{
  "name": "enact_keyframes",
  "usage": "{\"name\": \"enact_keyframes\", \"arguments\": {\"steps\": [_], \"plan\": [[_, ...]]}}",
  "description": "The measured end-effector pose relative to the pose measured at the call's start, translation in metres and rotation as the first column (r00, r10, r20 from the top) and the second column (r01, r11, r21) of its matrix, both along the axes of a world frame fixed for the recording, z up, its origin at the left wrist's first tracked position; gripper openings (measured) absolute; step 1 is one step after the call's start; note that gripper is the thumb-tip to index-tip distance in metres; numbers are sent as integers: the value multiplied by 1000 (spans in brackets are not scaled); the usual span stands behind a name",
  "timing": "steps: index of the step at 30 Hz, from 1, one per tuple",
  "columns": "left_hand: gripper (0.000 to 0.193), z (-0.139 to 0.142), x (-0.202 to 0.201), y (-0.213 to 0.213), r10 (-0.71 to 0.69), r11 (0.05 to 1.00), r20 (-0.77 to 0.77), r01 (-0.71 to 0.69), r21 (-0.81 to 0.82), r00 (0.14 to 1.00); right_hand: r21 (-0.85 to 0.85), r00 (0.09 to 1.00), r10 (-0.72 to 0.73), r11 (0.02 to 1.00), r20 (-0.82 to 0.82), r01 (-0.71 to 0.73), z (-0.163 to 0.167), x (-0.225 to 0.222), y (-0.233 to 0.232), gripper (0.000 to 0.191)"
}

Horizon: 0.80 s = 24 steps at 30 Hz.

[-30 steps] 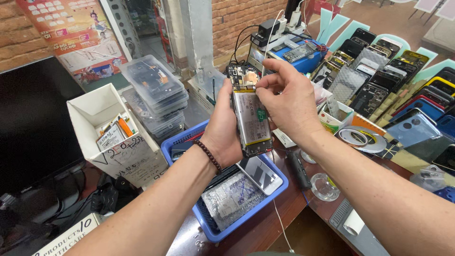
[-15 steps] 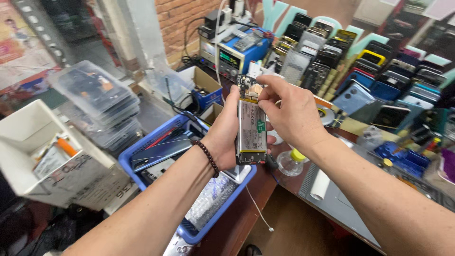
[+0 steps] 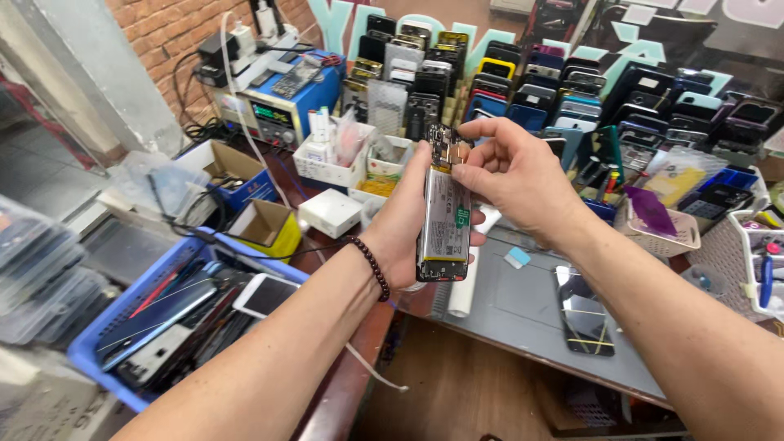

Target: The person opens a smartphone, disconnects the battery, and removes the old battery. They then retrieve a new battery from a parts shelf, compare it with the old one, and prepare to install it.

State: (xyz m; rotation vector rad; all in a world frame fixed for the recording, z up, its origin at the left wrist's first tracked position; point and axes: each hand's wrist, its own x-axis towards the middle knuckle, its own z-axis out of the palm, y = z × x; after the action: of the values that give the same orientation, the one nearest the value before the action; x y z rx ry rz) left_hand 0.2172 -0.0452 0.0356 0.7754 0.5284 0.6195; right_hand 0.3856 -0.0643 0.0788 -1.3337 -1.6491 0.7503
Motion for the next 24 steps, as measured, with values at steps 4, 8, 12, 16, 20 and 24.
{"name": "enact_keyframes", "arguments": {"steps": [4,8,12,16,20,24], "plan": [[83,1,46,4,5,999,56,-7,38,998,-96,958,-18,995,-286,-10,-8,45,5,41],[80,0,97,7,72,997,-19,-72,-1,997,-40,971,-53,998,-234,45,-13,91,15,37],[73,-6,151,7,123,991,67,-126,37,990,-35,978,-152,988,-141,148,-12,132,16,28],[72,-10,198,9,163,986,-18,-163,38,986,-182,949,-312,936,-42,300,-6,165,10,25],[77,-14,232,10,120,992,-82,-116,53,989,-227,901,-434,876,14,426,-3,193,5,29],[76,-14,251,13,53,995,-108,-44,92,993,-283,854,-521,821,-14,496,-4,215,6,31]]}}
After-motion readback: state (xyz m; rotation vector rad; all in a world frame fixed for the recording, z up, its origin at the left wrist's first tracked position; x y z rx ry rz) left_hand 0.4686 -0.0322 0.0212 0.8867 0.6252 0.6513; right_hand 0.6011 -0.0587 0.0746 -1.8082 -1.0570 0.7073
